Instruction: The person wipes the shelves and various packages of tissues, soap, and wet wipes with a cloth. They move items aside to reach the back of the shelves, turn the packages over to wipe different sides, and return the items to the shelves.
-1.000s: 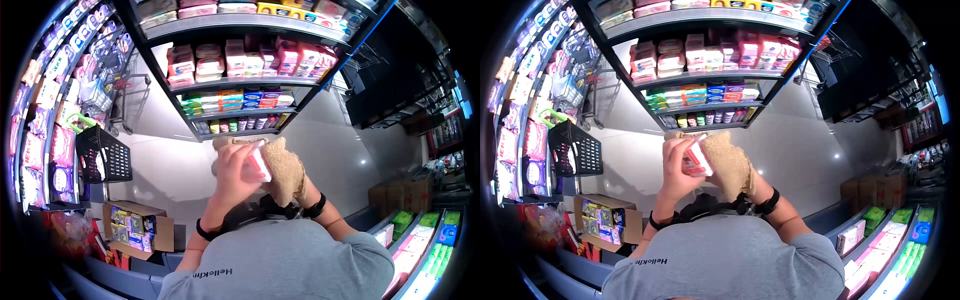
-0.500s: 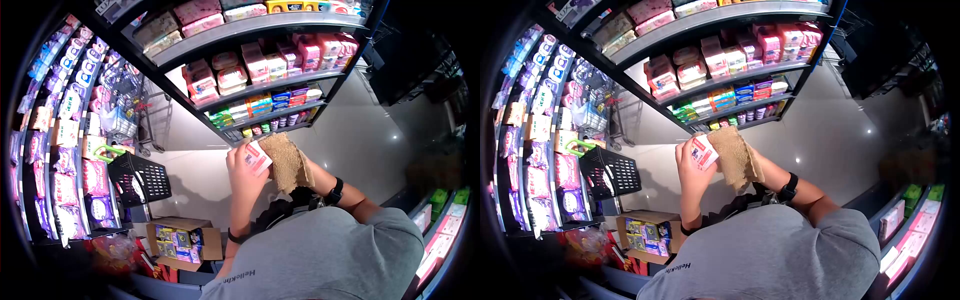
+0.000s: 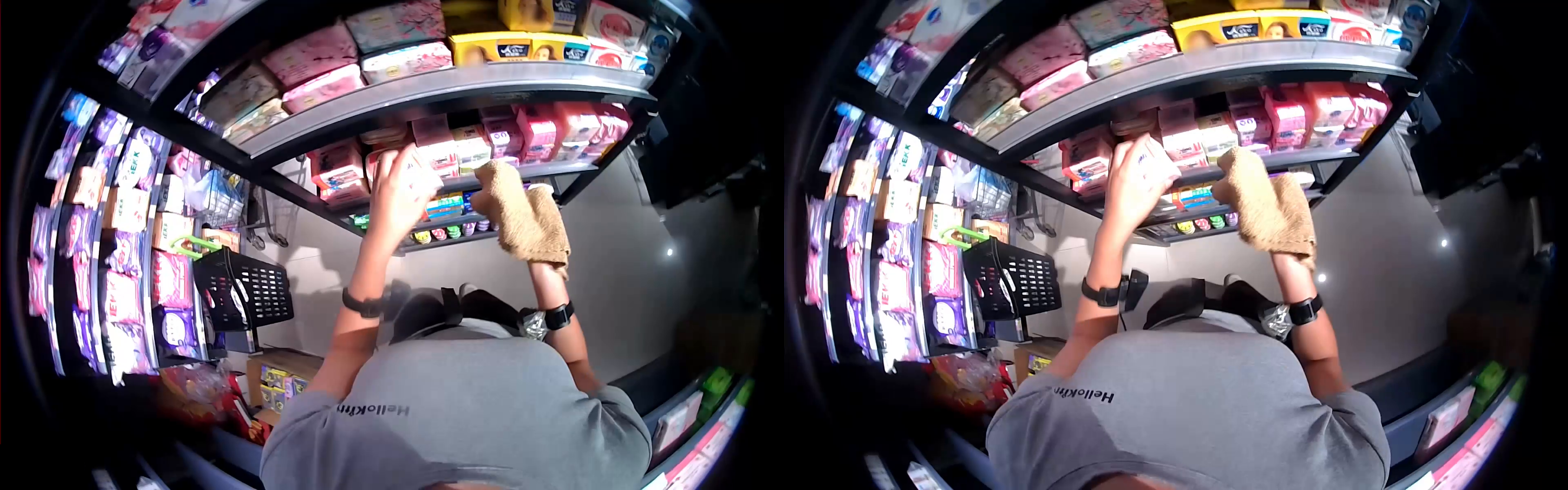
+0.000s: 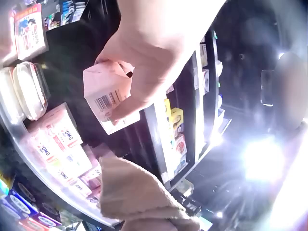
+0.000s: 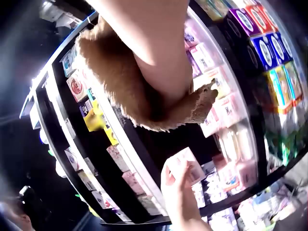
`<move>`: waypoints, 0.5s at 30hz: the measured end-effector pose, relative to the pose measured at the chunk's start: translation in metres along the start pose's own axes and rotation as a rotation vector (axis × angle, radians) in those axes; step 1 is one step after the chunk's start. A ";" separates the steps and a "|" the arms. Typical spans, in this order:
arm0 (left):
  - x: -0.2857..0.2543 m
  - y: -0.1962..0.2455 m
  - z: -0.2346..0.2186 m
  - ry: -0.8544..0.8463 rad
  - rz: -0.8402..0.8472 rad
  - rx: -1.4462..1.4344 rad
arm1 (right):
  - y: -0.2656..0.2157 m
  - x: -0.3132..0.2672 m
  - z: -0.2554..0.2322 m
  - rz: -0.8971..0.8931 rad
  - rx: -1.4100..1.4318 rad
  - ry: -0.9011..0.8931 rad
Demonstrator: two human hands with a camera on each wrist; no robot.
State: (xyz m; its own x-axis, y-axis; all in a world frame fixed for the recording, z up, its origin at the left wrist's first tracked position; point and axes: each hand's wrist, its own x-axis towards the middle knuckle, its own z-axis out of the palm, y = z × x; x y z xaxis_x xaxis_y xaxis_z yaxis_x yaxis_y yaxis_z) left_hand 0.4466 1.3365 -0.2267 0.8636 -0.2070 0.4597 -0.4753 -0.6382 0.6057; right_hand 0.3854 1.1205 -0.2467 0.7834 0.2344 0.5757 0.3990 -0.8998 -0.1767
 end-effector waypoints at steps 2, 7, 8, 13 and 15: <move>0.022 -0.017 0.010 -0.013 0.071 0.075 | 0.014 0.016 -0.008 -0.022 -0.004 -0.190; 0.060 -0.041 0.027 -0.120 0.004 0.102 | 0.011 0.000 -0.011 0.090 -0.163 -0.262; 0.069 -0.042 0.027 -0.218 -0.061 0.102 | 0.005 -0.002 -0.012 0.098 -0.175 -0.256; 0.070 -0.081 0.057 -0.358 0.010 -0.089 | -0.032 -0.009 -0.017 0.103 -0.029 -0.121; 0.070 -0.084 0.060 -0.259 0.070 -0.134 | -0.047 -0.010 -0.014 0.141 -0.090 -0.071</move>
State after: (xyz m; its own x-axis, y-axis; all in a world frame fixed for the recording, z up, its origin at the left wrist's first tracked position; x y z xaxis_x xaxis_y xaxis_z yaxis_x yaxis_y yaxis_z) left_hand 0.5572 1.3314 -0.2847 0.8341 -0.4401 0.3326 -0.5380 -0.5159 0.6666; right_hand 0.3517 1.1556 -0.2333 0.8615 0.1260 0.4919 0.2410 -0.9541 -0.1777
